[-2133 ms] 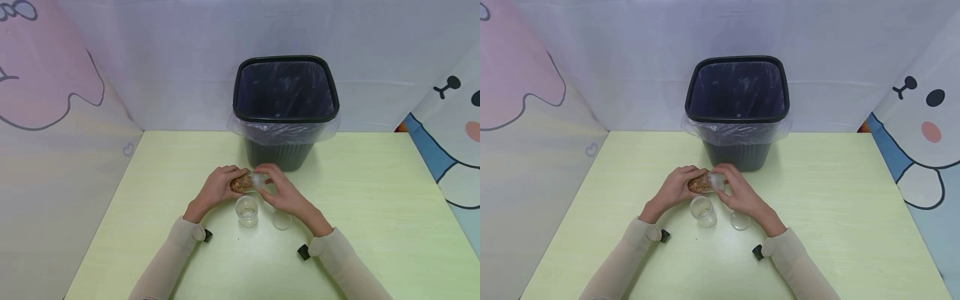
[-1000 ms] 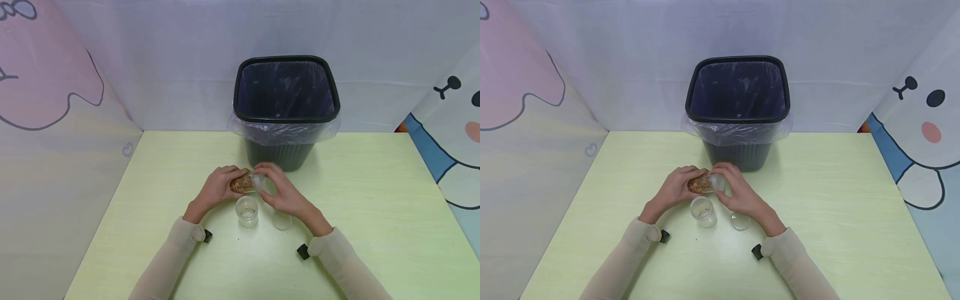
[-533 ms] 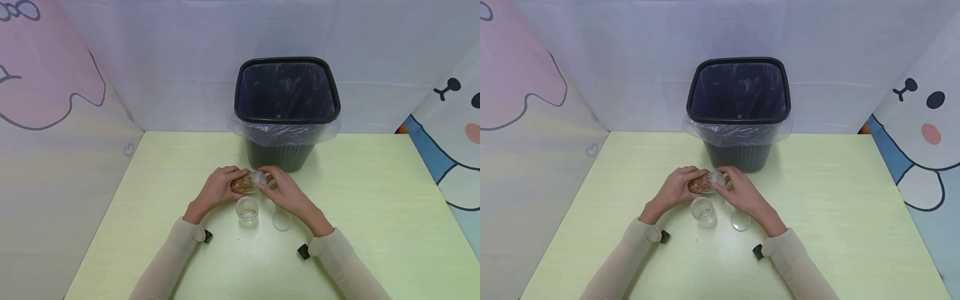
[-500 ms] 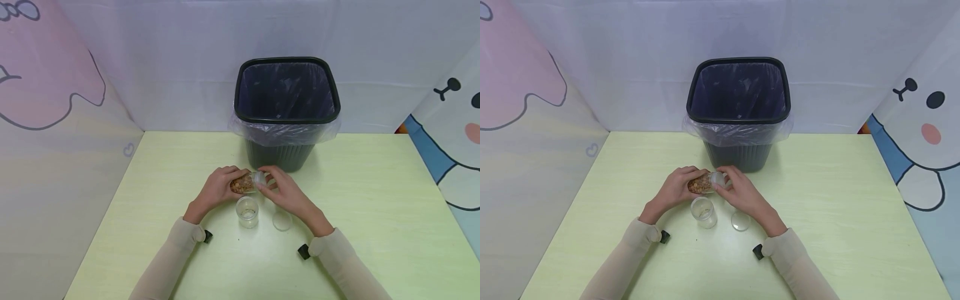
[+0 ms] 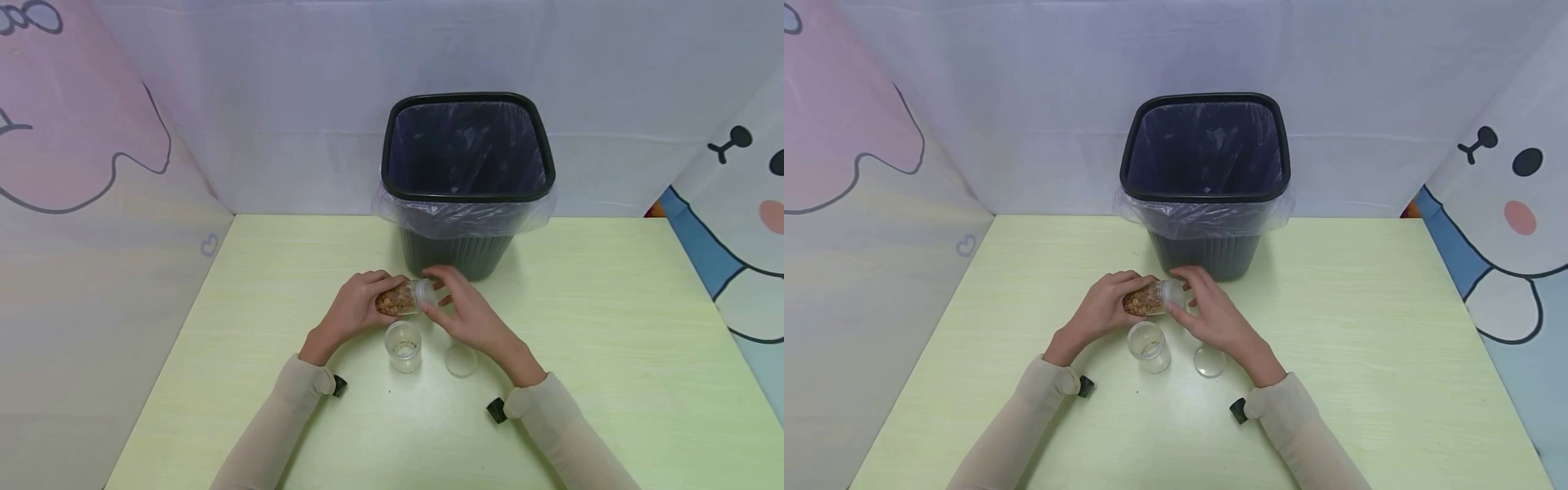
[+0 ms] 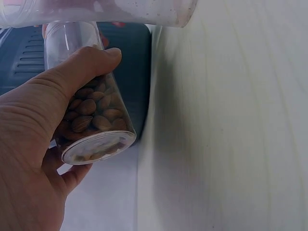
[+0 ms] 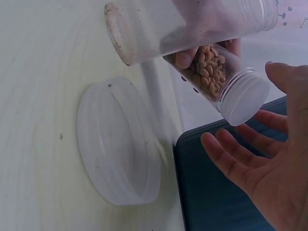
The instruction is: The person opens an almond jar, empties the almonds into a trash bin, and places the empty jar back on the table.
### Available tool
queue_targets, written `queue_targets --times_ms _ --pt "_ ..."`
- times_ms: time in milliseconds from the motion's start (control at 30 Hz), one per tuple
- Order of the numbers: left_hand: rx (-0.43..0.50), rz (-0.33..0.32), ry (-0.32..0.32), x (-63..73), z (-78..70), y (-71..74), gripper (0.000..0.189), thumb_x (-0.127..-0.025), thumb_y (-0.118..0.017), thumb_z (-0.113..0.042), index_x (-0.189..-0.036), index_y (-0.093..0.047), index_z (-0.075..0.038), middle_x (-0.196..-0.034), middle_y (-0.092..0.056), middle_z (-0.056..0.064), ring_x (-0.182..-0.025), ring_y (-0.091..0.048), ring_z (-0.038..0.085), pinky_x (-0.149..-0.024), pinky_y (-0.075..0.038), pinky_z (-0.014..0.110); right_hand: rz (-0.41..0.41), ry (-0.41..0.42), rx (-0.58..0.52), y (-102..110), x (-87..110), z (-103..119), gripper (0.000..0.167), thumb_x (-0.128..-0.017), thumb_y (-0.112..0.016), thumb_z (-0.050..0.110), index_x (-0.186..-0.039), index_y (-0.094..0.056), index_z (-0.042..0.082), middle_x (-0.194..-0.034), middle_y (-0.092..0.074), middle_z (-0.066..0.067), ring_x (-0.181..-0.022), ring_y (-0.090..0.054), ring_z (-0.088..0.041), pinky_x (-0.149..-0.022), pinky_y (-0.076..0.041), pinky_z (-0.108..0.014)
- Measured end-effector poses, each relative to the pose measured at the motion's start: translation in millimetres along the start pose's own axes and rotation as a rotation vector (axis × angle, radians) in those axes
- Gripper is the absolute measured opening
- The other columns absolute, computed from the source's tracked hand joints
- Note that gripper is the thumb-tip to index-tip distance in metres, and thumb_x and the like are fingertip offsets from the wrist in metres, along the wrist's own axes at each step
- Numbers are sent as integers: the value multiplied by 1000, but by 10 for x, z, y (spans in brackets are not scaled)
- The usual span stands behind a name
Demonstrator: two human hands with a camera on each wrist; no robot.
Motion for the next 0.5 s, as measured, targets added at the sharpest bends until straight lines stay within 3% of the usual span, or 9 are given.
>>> queue_targets --times_ms 167,500 --pt "-6 1 -6 -3 -18 7 71 -71 -96 -41 -133 -71 -18 -111 -74 1 -96 -70 18 -83 -56 41 2 -52 21 9 -4 4 51 -103 -67 29 -146 -51 7 -135 -59 -10 -102 -63 -21 -83 -60 -41" --pt "-10 3 -5 -2 -15 3 73 -70 -96 -43 -134 -71 -18 -111 -73 0 -95 -70 18 -83 -56 40 -19 50 2 4 30 -13 57 -97 -73 22 -147 -50 6 -144 -52 -12 -124 -60 -27 -92 -60 -43"
Point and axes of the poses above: each hand's wrist, its own x-axis away from the middle knuckle, its own y-axis out of the back of the hand, z = x × y, the point moved 1 cm from there along -x, towards the middle knuckle
